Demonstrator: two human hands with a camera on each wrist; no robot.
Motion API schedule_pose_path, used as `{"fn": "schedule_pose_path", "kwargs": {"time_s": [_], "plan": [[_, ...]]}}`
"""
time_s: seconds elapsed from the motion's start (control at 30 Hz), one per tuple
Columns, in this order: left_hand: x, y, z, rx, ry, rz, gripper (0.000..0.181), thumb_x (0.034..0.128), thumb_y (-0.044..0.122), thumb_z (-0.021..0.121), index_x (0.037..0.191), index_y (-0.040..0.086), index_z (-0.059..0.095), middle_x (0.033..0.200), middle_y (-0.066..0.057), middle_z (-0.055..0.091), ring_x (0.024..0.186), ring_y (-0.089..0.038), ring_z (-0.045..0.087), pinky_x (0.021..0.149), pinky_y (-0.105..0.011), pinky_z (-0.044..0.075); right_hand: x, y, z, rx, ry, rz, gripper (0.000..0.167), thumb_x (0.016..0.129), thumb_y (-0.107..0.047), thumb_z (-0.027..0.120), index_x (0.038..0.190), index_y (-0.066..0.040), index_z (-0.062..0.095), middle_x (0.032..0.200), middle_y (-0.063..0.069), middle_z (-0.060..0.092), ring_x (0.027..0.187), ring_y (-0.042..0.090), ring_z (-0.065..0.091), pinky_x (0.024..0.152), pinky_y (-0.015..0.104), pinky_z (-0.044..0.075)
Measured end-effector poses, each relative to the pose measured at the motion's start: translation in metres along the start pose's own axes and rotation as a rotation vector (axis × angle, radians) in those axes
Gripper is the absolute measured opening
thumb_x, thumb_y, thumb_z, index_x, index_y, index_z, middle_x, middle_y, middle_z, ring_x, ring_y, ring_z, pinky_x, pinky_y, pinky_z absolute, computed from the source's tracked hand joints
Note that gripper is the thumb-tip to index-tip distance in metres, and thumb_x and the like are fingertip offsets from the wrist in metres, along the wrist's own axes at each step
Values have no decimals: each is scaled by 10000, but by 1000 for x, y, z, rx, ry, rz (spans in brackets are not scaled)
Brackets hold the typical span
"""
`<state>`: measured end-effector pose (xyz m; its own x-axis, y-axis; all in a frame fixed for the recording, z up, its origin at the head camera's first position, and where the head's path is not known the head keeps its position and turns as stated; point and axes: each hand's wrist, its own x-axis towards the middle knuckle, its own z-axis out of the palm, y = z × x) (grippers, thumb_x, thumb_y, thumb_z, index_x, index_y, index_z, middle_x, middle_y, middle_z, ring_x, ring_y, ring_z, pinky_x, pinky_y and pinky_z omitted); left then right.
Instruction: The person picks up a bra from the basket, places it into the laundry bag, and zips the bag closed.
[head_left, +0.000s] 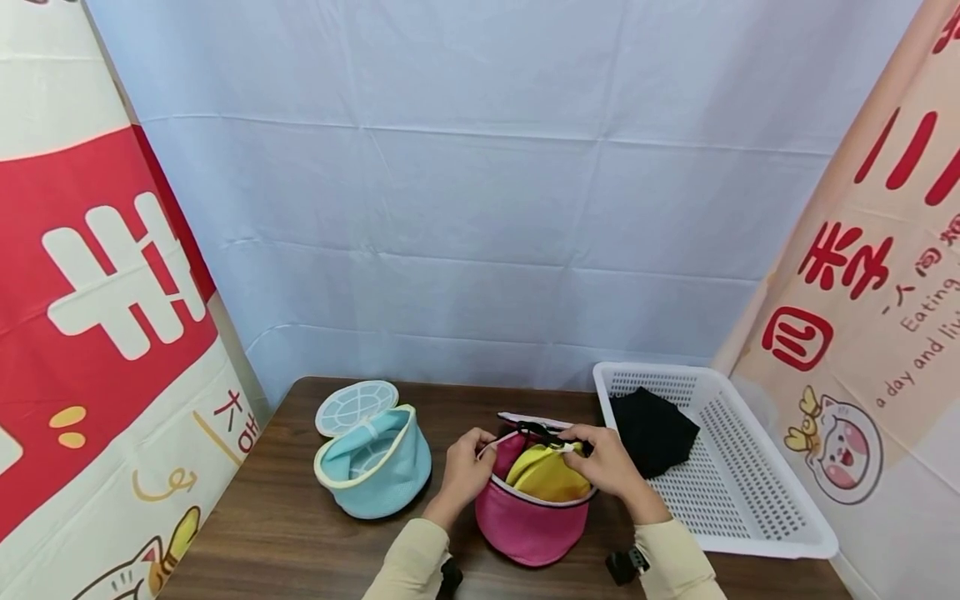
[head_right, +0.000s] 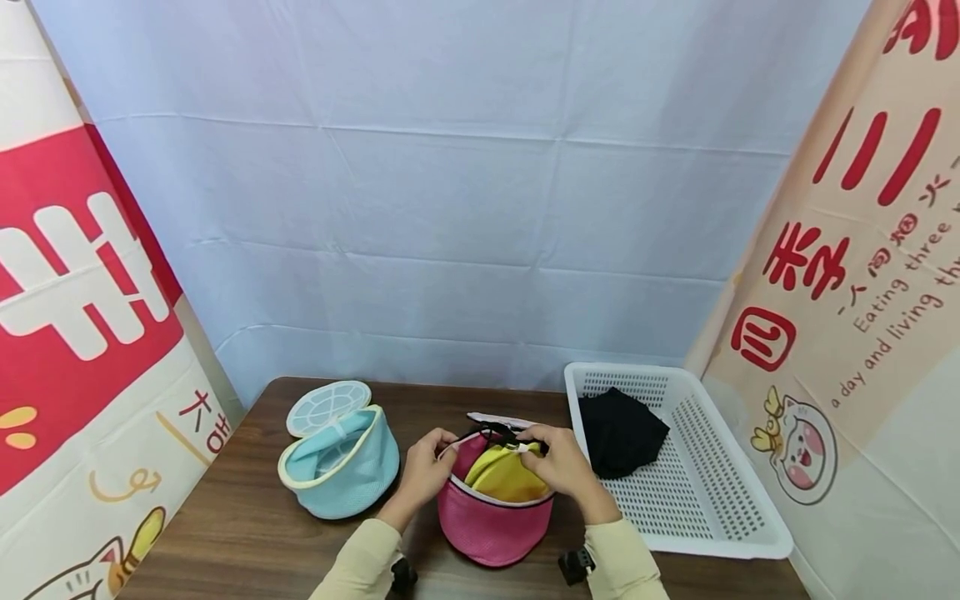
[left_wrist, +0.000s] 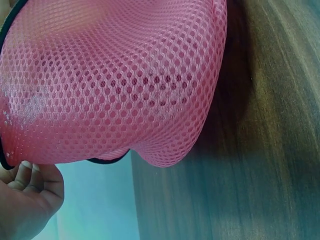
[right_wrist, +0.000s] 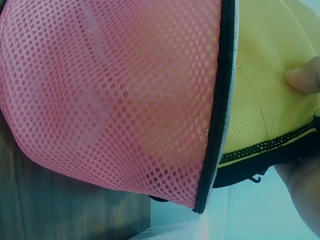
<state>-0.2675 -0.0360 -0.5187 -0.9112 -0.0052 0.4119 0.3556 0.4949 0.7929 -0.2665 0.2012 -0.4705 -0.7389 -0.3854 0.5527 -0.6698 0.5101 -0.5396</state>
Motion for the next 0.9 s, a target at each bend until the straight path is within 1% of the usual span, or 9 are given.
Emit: {"fn": "schedule_pose_path", "kwargs": {"time_s": [0.07, 0.2, 0.43, 0.6, 0.8, 0.9], "plan": [[0, 1, 0, -1, 1, 2, 45, 840, 68, 630, 866, 97, 653, 683, 79, 557, 620, -74, 503, 577, -245, 422, 2, 2, 1, -8, -16, -4, 229, 684, 72, 669, 886, -31, 701, 889, 57, 674, 795, 142, 603, 667, 305, 486], [0, 2, 0, -3, 7, 13, 43, 844, 72, 629, 871, 94, 653, 691, 76, 554, 621, -77, 499, 573, -246, 420, 5, 7, 4, -25, -63, -16, 202, 704, 61, 668, 881, -32, 695, 887, 66, 670, 786, 157, 603, 664, 318, 485], [0, 3, 0, -27, 1, 7, 51, 859, 79, 619, 883, 109, 653, 719, 72, 565, 632, -77, 506, 575, -242, 426, 8, 9, 11, -96, -166, -40, 209, 751, 68, 637, 948, 9, 672, 952, 104, 652, 847, 220, 603, 711, 359, 487], [1, 3, 0, -19, 16, 29, 48, 854, 71, 621, 881, 98, 651, 707, 73, 561, 614, -74, 494, 567, -243, 419, 10, 9, 12, -111, -228, -54, 224, 762, 94, 611, 957, 0, 671, 974, 121, 652, 886, 241, 604, 737, 381, 485], [1, 3, 0, -17, 23, 26, 44, 853, 68, 630, 887, 88, 648, 688, 72, 553, 594, -74, 481, 558, -245, 410, 11, 8, 12, -100, -295, -113, 268, 724, 132, 584, 926, -19, 677, 912, 70, 654, 792, 158, 567, 667, 312, 463], [1, 4, 0, -30, 21, 23, 39, 853, 78, 635, 890, 79, 647, 688, 73, 555, 600, -73, 485, 560, -244, 412, 12, 8, 14, -107, -320, -140, 289, 698, 148, 560, 900, -24, 677, 891, 48, 643, 788, 140, 558, 655, 288, 453]]}}
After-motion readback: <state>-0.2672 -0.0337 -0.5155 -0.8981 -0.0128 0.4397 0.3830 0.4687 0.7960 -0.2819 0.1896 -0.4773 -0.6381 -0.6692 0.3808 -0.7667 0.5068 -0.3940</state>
